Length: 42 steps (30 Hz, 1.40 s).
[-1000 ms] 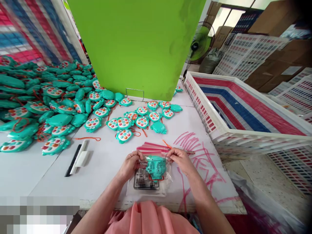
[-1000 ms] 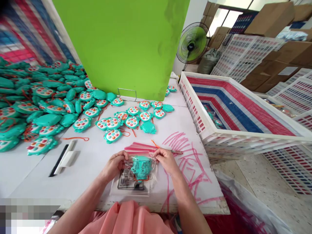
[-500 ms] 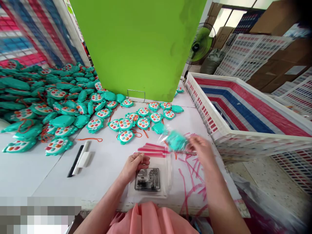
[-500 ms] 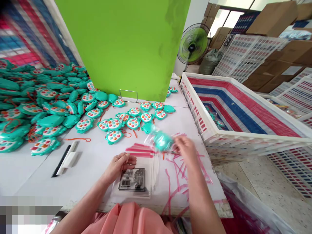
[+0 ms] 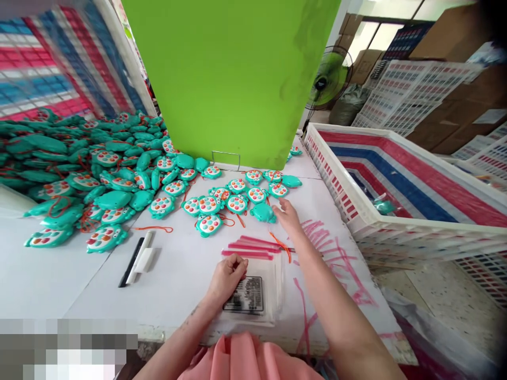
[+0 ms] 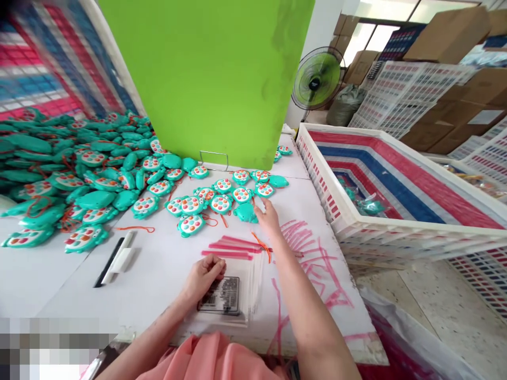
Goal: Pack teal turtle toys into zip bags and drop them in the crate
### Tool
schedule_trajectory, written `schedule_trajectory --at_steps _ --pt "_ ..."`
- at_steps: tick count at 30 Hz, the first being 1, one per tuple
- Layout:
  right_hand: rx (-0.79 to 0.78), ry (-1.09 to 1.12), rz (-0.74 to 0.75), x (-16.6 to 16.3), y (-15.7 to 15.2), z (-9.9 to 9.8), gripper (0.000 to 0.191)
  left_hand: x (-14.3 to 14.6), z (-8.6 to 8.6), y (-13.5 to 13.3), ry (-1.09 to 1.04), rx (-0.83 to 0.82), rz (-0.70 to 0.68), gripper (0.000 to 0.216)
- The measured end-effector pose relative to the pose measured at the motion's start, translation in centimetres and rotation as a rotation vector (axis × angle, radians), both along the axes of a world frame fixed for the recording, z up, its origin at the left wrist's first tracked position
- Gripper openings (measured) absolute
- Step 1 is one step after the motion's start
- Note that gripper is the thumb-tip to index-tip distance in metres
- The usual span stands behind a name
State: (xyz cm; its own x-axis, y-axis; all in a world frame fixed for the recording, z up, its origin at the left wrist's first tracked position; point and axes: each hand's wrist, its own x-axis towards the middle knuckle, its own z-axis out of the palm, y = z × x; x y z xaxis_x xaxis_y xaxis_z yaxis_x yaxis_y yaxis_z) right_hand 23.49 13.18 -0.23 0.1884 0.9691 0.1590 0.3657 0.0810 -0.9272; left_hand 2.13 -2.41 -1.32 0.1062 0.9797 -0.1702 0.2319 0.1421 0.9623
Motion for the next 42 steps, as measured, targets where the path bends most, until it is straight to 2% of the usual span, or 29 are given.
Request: schedule_trajectory --at_steps 2,5,9,11,13,15,18,21,25,29,34,38,42 --pt "-0.037 -0.039 0.026 -1.0 0.7 -0.4 0.061 0.1 -0.1 -0.2 0.082 0.05 0.001 0.03" --pt "-0.064 -0.08 0.067 -2.1 0.1 -0.5 0.071 0.1 0.0 -0.8 0.158 0.129 -0.003 0.028" --pt "-0.062 -0.073 0.142 -2.5 -2.3 0.1 0.06 -0.2 0.4 -1.7 0.201 0.344 -0.071 0.025" --pt "-0.065 0.076 0.194 -2.3 -3.6 1.1 0.054 -0.3 0.5 -1.8 0.275 0.489 -0.082 0.021" --pt "-0.049 0.355 0.258 -1.8 -4.9 2.5 0.048 -0.4 0.5 -1.5 0.419 0.569 -0.081 0.015" --pt "-0.013 0.611 0.322 -1.4 -6.2 4.2 0.045 -0.3 0.5 -1.0 0.612 0.576 -0.083 0.012" --pt "-0.003 0.707 0.384 -1.1 -7.7 6.0 0.052 0.1 0.5 -0.2 0.89 0.547 -0.117 0.016" --pt "-0.07 0.595 0.379 -1.4 -8.8 6.0 0.048 0.7 0.6 0.2 1.077 0.525 -0.152 0.016" --pt "-0.065 0.387 0.357 -2.2 -9.1 3.8 0.04 1.3 0.4 0.2 1.17 0.544 -0.145 0.015" --pt "-0.027 0.19 0.306 -2.5 -8.6 1.6 0.037 1.2 -0.1 0.0 1.109 0.593 -0.159 0.01" --pt "-0.057 0.018 0.281 -3.0 -8.8 0.8 0.034 0.7 -0.4 -0.1 0.959 0.664 -0.177 0.016" --pt "-0.051 -0.075 0.371 -4.0 -9.7 0.9 0.037 0.5 -0.3 -0.3 0.937 0.72 -0.123 0.017" --pt "0.036 -0.183 0.574 -4.9 -10.2 1.2 0.02 0.6 -0.1 -0.5 0.899 0.771 0.014 0.012"
